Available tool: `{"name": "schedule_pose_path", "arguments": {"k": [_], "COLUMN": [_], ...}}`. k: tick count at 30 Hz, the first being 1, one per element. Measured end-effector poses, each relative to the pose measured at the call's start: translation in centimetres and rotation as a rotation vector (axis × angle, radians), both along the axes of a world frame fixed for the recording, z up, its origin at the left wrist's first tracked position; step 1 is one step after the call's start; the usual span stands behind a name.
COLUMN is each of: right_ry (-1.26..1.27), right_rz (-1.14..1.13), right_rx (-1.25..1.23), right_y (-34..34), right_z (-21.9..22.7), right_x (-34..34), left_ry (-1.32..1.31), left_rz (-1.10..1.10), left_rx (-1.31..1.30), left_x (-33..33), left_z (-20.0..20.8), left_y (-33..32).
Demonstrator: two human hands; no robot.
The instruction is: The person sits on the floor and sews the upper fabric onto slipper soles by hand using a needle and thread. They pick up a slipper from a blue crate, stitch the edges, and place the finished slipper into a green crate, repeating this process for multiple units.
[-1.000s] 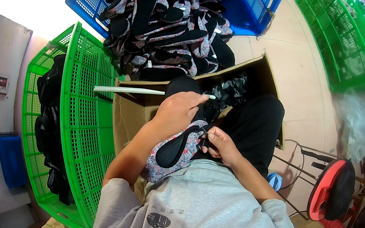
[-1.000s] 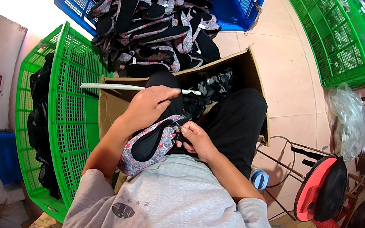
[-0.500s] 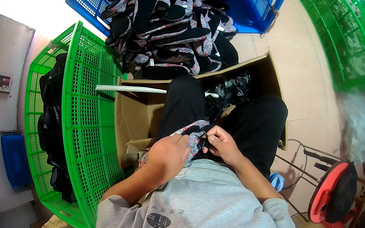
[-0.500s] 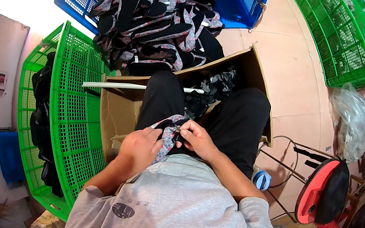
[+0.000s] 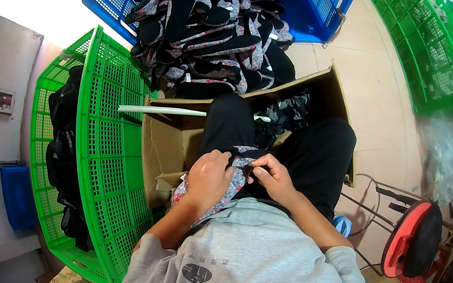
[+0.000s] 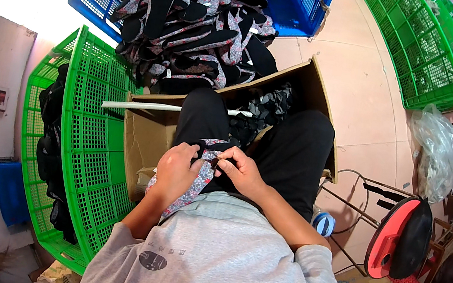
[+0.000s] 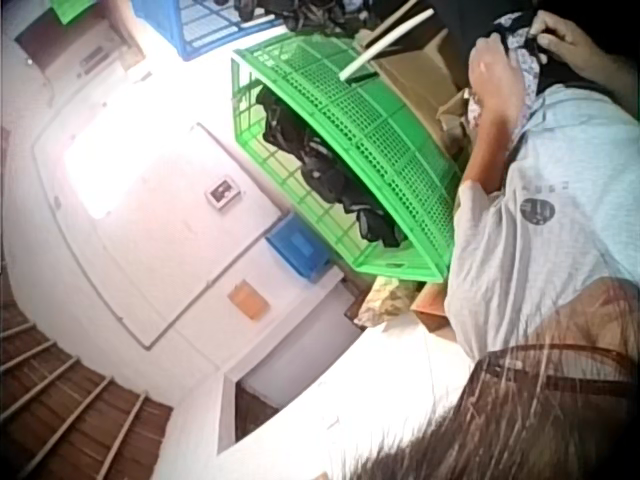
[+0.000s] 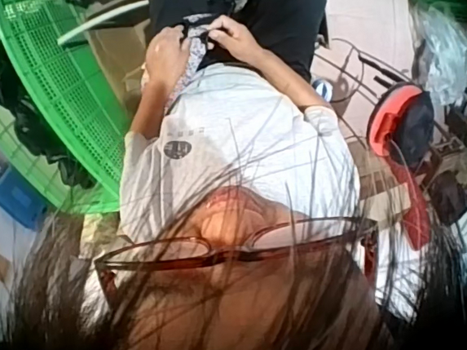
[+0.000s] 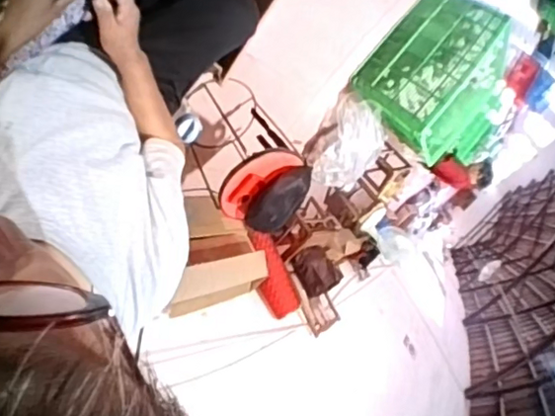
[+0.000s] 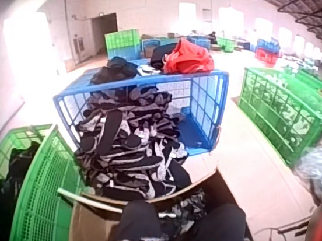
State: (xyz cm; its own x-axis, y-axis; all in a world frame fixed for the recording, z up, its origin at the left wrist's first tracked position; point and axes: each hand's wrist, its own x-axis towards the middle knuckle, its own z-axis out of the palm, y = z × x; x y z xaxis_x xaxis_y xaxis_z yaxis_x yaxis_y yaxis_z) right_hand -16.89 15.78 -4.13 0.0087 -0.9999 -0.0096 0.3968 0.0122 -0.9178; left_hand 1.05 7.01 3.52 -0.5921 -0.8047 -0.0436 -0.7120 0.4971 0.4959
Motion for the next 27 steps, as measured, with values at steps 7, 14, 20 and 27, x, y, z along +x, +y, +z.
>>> {"name": "schedule_pose_path", "arguments": {"k": [7,14,20,27], "right_ry": [0.029,0.048,0.145,0.527], "right_rz": [0.01,-0.044,-0.112,-0.263], "right_rx": [-0.008,-0.039,-0.058,-0.069], "right_y": [0.0,0.1,0.3,0.4], "right_z": [0.2,-0.2,0.1,0.5], "right_x": [-0.1,0.2,0.4,0.6], "left_ry": [0.022,0.169,0.456,0.567], "left_rz": [0.053,0.122,0.303,0.389], "left_rx": [-0.017,0.133,0.743,0.773], "left_x": [-0.4,-0.6,-1.2,-2.0], "left_z": [-0.5,-0.3,-0.1,-2.1], "left_y": [-0.1,-0.2,-0.2,1.0]}}
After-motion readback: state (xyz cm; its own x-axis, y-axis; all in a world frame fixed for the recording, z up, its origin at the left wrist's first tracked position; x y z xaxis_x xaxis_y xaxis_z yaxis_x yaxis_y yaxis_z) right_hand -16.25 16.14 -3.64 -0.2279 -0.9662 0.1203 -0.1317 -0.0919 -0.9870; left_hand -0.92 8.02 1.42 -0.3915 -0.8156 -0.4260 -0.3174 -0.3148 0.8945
